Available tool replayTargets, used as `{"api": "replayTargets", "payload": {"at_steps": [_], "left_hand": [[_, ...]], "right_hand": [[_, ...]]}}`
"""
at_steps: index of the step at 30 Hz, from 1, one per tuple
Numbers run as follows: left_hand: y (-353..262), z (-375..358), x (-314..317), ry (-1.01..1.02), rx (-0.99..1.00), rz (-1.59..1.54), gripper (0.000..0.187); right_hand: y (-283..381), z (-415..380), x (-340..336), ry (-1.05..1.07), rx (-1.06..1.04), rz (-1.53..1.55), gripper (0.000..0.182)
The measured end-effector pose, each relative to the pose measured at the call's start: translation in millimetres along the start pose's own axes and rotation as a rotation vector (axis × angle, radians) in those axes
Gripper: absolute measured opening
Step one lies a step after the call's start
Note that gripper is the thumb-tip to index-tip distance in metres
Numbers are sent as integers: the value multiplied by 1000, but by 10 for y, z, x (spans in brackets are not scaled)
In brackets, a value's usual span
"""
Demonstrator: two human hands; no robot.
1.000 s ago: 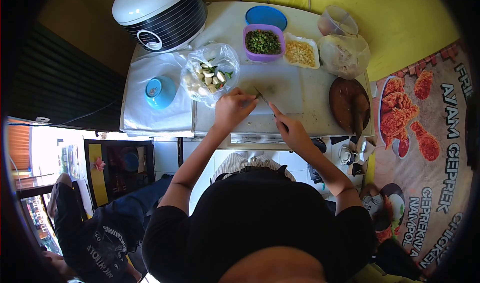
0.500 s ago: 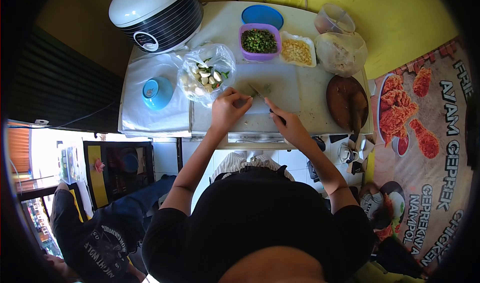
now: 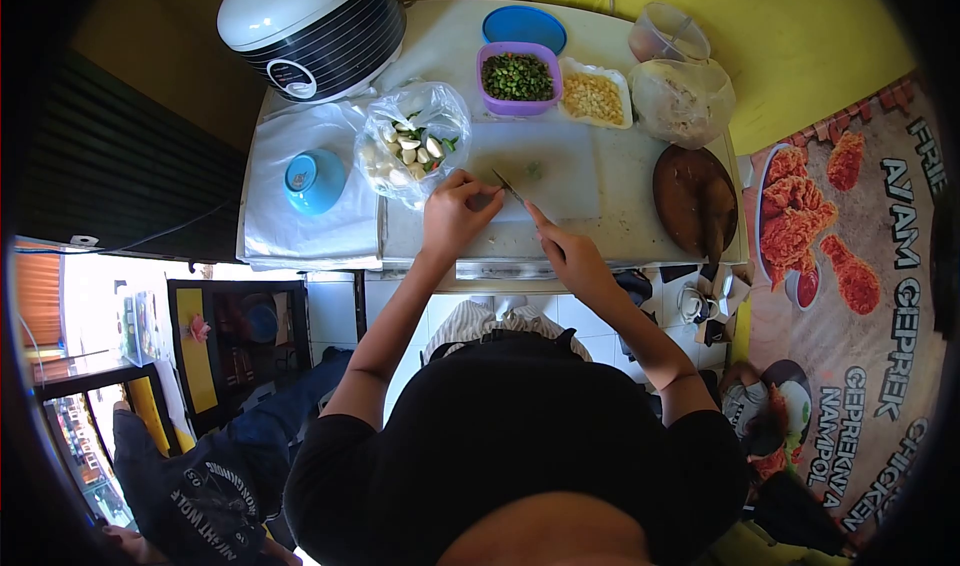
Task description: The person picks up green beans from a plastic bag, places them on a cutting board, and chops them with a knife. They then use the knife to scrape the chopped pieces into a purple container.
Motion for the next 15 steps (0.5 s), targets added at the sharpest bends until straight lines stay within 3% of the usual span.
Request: {"api": "replayTargets", "payload": {"at_steps": [3,11,15], "left_hand": [[-3,2,3,-1,1,-2,13],[8,-1,12,-2,-11,-6,13],[14,-11,10,-12,-18,-24,14]], "right_hand": [[-12,-5,83,-53,-65,-125,59],[49,63,131,23,21,-329,63],[-33,122,54,-40,-46,-97,59]]}}
Point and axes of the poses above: each hand's wrist, its own z-axis towards the middle knuckle, its own x-axis out of the palm, y = z × x, the point moved 5 cm from there along z, towards the middle knuckle, and after that the axes turned 1 degree about -y, right-handed, at the moved point
